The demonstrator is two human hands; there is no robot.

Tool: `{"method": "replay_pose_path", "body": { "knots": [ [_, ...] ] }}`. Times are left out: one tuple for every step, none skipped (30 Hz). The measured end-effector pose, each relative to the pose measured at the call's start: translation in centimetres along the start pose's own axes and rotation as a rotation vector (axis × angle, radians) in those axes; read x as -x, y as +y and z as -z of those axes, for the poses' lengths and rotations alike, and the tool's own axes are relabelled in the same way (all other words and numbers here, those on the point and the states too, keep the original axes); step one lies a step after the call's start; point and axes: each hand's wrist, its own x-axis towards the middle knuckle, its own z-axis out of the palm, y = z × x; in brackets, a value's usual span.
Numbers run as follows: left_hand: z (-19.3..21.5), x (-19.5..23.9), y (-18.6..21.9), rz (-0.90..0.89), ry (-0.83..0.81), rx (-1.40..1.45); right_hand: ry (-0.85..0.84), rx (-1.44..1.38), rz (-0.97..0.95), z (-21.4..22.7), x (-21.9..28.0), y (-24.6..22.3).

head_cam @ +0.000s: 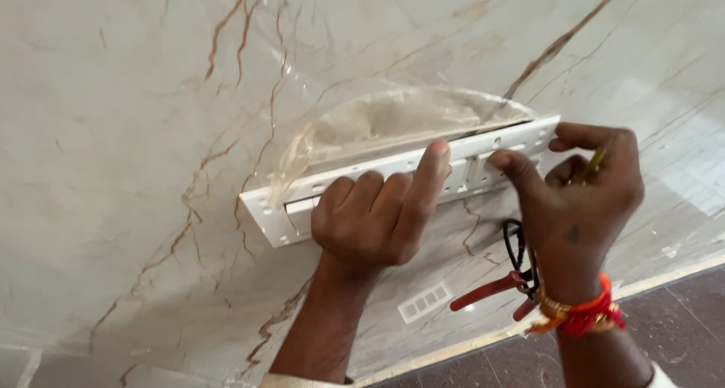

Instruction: The person installs an electrical switchboard onto a wall by connecting wires to the back of the panel, positioning the panel into the wall cavity, and then securing it with screws using a screwdriver.

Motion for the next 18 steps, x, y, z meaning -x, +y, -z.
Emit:
{"method": "replay_pose_path", "body": {
  "knots": [
    [-0.1, -0.2, 0.0, -0.005, 0.009, 0.004, 0.010, 0.001, 0.003, -0.1, 0.2, -0.6],
    [-0.1, -0.3, 0.1, 0.025, 0.048, 0.070, 0.026, -0.048, 0.000, 0.0, 1.0, -1.3],
    [-0.1, -0.4, 0.1, 0.056, 0.087, 0.137, 0.042, -0.097, -0.003, 0.0, 1.7, -1.9],
    [-0.1, -0.4, 0.0, 0.055, 0.085, 0.135, 0.040, -0.099, -0.004, 0.1, 2.2, -2.6],
    [-0.1, -0.4, -0.1, 0.058, 0.111, 0.160, -0.102, -0.167, 0.129, 0.3, 2.7, -3.3],
    [-0.1, -0.3, -0.1, 0.062, 0.134, 0.185, -0.176, -0.199, 0.192, 0.4, 3.0, -3.9],
    [0.0, -0.2, -0.1, 0.063, 0.128, 0.184, -0.252, -0.236, 0.252, 0.5, 3.2, -4.7],
    [0.0, -0.2, -0.1, 0.079, 0.128, 0.211, -0.336, -0.257, 0.249, 0.5, 3.2, -5.3],
    [0.1, -0.1, -0.1, 0.096, 0.129, 0.237, -0.420, -0.281, 0.246, 0.6, 3.1, -5.9],
    [0.1, -0.1, 0.0, 0.097, 0.131, 0.237, -0.420, -0.280, 0.248, 0.8, 3.0, -6.4],
    [0.1, -0.1, 0.0, 0.108, 0.147, 0.252, -0.475, -0.262, 0.229, 0.9, 2.9, -6.8],
    [0.1, -0.2, 0.0, 0.119, 0.164, 0.267, -0.528, -0.244, 0.210, 1.0, 2.8, -7.1],
    [0.2, -0.2, 0.0, 0.120, 0.168, 0.267, -0.528, -0.242, 0.213, 1.0, 2.5, -7.2],
    [0.2, -0.1, 0.0, 0.121, 0.165, 0.279, -0.605, -0.206, 0.189, 1.1, 2.2, -7.2],
    [0.3, -0.1, 0.0, 0.123, 0.163, 0.290, -0.682, -0.170, 0.165, 1.1, 2.0, -7.1],
    [0.3, 0.0, -0.1, 0.122, 0.164, 0.292, -0.681, -0.168, 0.165, 1.2, 1.8, -7.0],
    [0.4, 0.0, -0.2, 0.118, 0.161, 0.292, -0.756, -0.212, 0.080, 1.2, 1.6, -6.9],
    [0.3, 0.1, -0.2, 0.113, 0.159, 0.294, -0.831, -0.255, -0.006, 1.2, 1.4, -6.8]
  ]
}}
